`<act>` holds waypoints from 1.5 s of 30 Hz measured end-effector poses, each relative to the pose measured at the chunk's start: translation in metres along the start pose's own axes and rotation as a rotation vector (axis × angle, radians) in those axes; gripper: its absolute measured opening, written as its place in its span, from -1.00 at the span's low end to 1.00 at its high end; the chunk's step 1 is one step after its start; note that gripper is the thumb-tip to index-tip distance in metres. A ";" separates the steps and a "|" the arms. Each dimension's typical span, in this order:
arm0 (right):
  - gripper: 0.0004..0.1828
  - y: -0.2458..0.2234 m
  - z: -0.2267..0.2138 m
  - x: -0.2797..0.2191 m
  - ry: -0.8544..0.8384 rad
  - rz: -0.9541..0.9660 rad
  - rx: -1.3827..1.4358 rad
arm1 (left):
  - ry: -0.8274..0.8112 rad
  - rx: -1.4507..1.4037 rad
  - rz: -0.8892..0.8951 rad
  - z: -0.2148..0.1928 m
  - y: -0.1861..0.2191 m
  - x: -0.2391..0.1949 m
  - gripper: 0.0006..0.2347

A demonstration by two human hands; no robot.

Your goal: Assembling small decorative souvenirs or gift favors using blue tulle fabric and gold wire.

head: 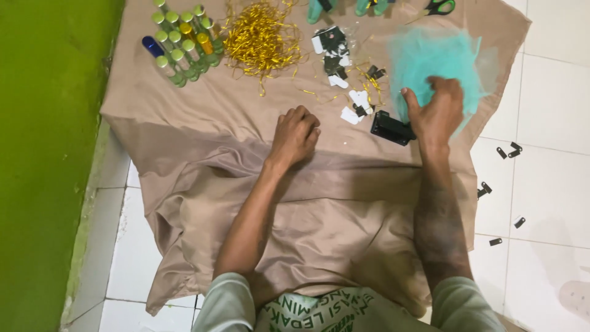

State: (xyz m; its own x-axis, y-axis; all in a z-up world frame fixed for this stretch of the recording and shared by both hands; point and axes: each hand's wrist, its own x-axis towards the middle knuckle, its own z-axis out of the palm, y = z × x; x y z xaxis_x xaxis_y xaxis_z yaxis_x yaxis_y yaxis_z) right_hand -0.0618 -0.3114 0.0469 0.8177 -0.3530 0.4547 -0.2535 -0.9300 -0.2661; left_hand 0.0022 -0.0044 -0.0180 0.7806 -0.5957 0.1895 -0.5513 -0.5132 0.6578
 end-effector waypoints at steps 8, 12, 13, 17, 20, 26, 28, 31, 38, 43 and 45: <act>-0.63 0.030 0.038 -0.003 0.046 0.055 0.172 | -0.046 -0.188 0.018 -0.008 0.009 0.004 -0.89; -0.85 0.033 0.035 0.004 0.205 -0.043 0.362 | -0.090 -0.307 0.034 -0.034 0.036 0.006 -0.90; -0.85 0.025 0.015 0.011 0.203 -0.044 0.368 | -0.089 -0.304 0.030 -0.048 0.042 0.009 -0.90; -0.82 -0.015 -0.055 0.022 0.537 -0.073 0.655 | -0.181 -0.421 0.049 -0.083 0.044 0.017 -0.90; -0.73 -0.034 -0.060 0.022 0.605 -0.029 0.837 | -0.178 -0.656 -0.073 -0.074 0.030 0.021 -0.89; -0.82 -0.010 -0.019 0.018 0.451 0.283 1.056 | -0.009 -0.732 -0.236 -0.010 -0.014 0.003 -0.89; -0.76 -0.007 -0.019 0.025 0.401 0.425 1.153 | -0.007 -0.667 -0.202 -0.021 -0.009 0.012 -0.89; -0.56 -0.012 -0.016 0.019 0.473 0.104 1.125 | -0.003 -0.738 -0.257 -0.010 -0.015 0.014 -0.87; -0.82 -0.068 0.021 -0.019 -0.269 -0.400 0.453 | -0.006 -1.152 -0.260 0.010 -0.023 0.021 -0.56; -0.75 -0.114 0.021 -0.032 -0.533 -0.577 0.441 | 0.019 -1.268 -0.368 -0.016 0.015 0.022 -0.55; -0.66 -0.123 0.023 -0.043 -0.683 -0.635 0.505 | 0.135 -1.141 -0.473 -0.025 0.012 0.024 -0.87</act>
State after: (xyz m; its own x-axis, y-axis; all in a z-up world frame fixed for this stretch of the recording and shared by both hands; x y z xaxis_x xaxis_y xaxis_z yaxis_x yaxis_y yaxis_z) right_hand -0.0536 -0.1793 0.0413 0.8815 0.4609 0.1024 0.4381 -0.7177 -0.5412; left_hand 0.0213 -0.0096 0.0125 0.8944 -0.3954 -0.2093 0.3099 0.2104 0.9272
